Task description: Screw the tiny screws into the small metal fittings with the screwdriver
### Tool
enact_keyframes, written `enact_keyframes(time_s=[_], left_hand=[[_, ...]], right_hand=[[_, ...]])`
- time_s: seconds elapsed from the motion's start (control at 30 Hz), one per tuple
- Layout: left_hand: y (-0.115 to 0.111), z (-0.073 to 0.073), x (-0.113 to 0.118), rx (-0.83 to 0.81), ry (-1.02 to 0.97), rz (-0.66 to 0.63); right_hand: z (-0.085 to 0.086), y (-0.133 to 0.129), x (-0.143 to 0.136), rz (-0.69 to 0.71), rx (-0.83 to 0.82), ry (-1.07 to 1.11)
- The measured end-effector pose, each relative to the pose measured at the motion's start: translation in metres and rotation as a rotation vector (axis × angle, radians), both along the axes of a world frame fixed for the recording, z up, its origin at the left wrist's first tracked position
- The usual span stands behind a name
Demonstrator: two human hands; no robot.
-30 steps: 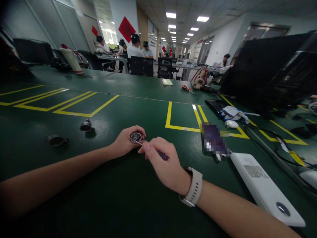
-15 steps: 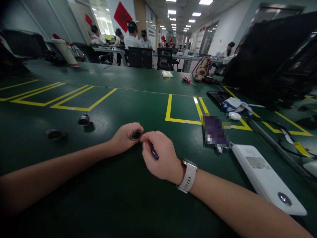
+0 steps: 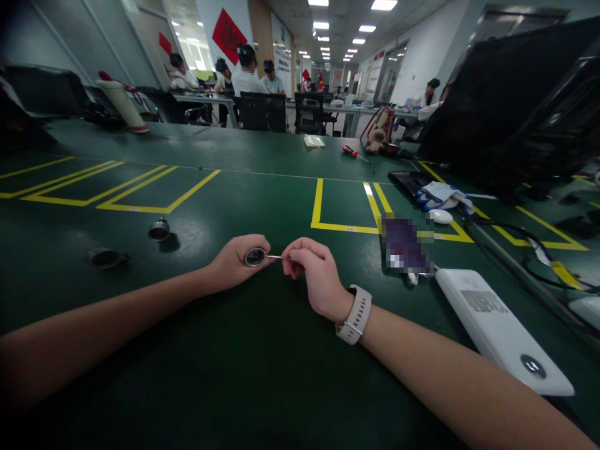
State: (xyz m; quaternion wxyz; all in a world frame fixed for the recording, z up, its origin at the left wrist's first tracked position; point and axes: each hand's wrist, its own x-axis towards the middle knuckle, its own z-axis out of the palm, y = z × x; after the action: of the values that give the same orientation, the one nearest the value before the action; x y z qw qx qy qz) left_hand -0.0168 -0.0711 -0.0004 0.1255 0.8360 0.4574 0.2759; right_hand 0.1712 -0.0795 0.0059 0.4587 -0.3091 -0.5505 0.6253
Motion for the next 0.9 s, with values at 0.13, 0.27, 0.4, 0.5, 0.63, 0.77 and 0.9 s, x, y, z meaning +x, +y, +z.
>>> enact_keyframes(time_s=[0.13, 0.27, 0.4, 0.5, 0.63, 0.77, 0.9], left_hand=[[0.001, 0.000, 0.000, -0.015, 0.016, 0.036], [-0.001, 0.000, 0.001, 0.009, 0.132, 0.059], [-0.004, 0.000, 0.004, 0.041, 0.214, 0.036], [-0.005, 0.001, 0.003, 0.036, 0.201, 0.018], [-0.003, 0.002, 0.001, -0.012, 0.089, 0.005], [0.000, 0.001, 0.001, -0.050, -0.011, 0.017], [0.001, 0.000, 0.001, -0.052, 0.025, 0.059]], right_hand=[[-0.003, 0.000, 0.000, -0.023, -0.016, 0.045], [0.008, -0.015, 0.004, -0.101, 0.465, -0.305], [0.019, -0.027, 0.005, -0.059, 0.816, -0.624], [0.019, -0.022, 0.005, -0.022, 0.675, -0.554], [0.006, -0.005, 0.005, 0.018, 0.234, -0.171], [-0.004, 0.005, 0.002, 0.020, -0.036, 0.044], [0.006, -0.003, 0.003, -0.035, 0.232, -0.158]])
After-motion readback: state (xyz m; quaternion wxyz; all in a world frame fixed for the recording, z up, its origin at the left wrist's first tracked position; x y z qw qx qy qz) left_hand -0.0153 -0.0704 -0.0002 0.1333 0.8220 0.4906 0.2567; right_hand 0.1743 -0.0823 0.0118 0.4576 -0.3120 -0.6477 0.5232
